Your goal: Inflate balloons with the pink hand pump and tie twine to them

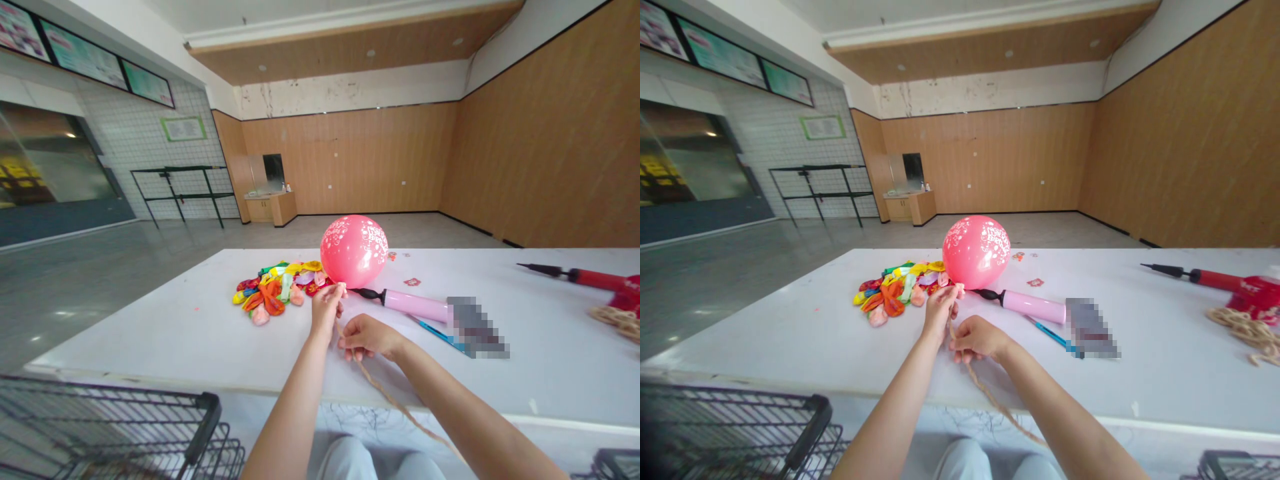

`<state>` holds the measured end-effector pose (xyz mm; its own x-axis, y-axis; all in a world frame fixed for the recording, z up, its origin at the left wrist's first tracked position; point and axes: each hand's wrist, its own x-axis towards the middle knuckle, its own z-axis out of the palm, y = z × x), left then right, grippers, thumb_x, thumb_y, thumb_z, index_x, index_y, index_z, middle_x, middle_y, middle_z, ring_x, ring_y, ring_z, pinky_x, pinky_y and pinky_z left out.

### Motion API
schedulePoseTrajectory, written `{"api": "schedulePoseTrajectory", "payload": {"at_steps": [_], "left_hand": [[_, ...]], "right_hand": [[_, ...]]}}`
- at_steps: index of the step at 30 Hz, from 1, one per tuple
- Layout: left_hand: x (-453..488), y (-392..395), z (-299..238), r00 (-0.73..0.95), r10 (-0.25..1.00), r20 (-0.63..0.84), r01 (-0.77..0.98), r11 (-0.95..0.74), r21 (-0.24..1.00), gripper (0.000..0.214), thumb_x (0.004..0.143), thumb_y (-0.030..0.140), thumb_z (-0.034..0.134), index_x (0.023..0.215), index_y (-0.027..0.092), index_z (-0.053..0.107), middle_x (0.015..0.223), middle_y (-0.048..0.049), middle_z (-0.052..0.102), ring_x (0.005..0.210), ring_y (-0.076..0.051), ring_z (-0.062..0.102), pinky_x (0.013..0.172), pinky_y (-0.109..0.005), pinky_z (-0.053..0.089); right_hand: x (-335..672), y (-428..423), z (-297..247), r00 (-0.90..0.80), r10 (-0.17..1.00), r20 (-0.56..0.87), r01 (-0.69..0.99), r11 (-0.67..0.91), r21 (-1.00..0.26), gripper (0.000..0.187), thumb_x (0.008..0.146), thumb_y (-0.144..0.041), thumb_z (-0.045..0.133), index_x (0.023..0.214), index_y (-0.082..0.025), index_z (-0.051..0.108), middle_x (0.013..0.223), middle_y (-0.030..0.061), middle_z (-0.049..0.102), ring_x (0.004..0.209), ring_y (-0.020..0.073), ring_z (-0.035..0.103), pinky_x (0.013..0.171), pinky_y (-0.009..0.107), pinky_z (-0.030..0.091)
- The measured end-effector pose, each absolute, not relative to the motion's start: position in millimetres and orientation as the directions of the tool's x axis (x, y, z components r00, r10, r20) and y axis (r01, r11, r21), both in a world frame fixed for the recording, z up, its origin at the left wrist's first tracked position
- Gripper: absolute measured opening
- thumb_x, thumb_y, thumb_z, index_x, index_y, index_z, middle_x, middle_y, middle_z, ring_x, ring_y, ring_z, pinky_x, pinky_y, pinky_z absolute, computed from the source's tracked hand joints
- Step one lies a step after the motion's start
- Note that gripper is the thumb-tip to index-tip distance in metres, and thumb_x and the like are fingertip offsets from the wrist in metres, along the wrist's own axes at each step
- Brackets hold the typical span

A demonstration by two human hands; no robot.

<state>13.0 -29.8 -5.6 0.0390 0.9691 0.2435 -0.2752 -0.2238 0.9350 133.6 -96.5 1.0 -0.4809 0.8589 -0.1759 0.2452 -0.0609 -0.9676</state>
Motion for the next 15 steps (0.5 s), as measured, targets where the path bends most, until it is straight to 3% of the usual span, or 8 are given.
{"api": "schedulePoseTrajectory", "payload": {"at_steps": [4, 9, 15], "left_hand": [[9.6, -22.4, -12.2, 0.035, 0.974, 0.226, -0.300, -0.205, 0.932, 0.054, 0.068, 0.062, 0.064, 0.088, 0.012, 0.069, 0.077, -0.0067, 0.065, 0.048, -0.008, 0.052, 0.040, -0.018, 0.035], [9.5, -22.6, -17.4, -0.044, 0.972, 0.232, -0.209, -0.236, 0.949, 0.046, 0.064, 0.053, 0.072, 0.085, 0.013, 0.066, 0.073, -0.0064, 0.065, 0.053, -0.009, 0.054, 0.043, -0.018, 0.039], [10.4, -43.1, -11.8, -0.114, 0.954, 0.276, -0.141, -0.290, 0.946, 0.035, 0.069, 0.049, 0.071, 0.079, 0.016, 0.063, 0.069, -0.0045, 0.063, 0.055, -0.012, 0.054, 0.045, -0.022, 0.043]], "right_hand": [[137.3, -126.8, 4.4, -0.428, 0.898, -0.106, 0.182, -0.029, -0.983, 0.024, 0.080, -0.035, 0.064, 0.069, -0.014, 0.060, 0.058, 0.0011, 0.063, 0.045, 0.0083, 0.052, 0.040, 0.017, 0.032], [140.6, -170.0, 13.8, -0.499, 0.857, 0.130, -0.111, 0.086, -0.990, 0.038, 0.083, -0.050, 0.063, 0.076, -0.013, 0.063, 0.074, 0.0048, 0.066, 0.063, 0.0108, 0.059, 0.061, 0.023, 0.048], [121.8, -191.7, 48.1, -0.502, 0.765, 0.403, -0.424, 0.188, -0.886, 0.033, 0.087, -0.046, 0.060, 0.079, -0.014, 0.065, 0.090, 0.0073, 0.067, 0.079, 0.0136, 0.062, 0.082, 0.031, 0.049]]}}
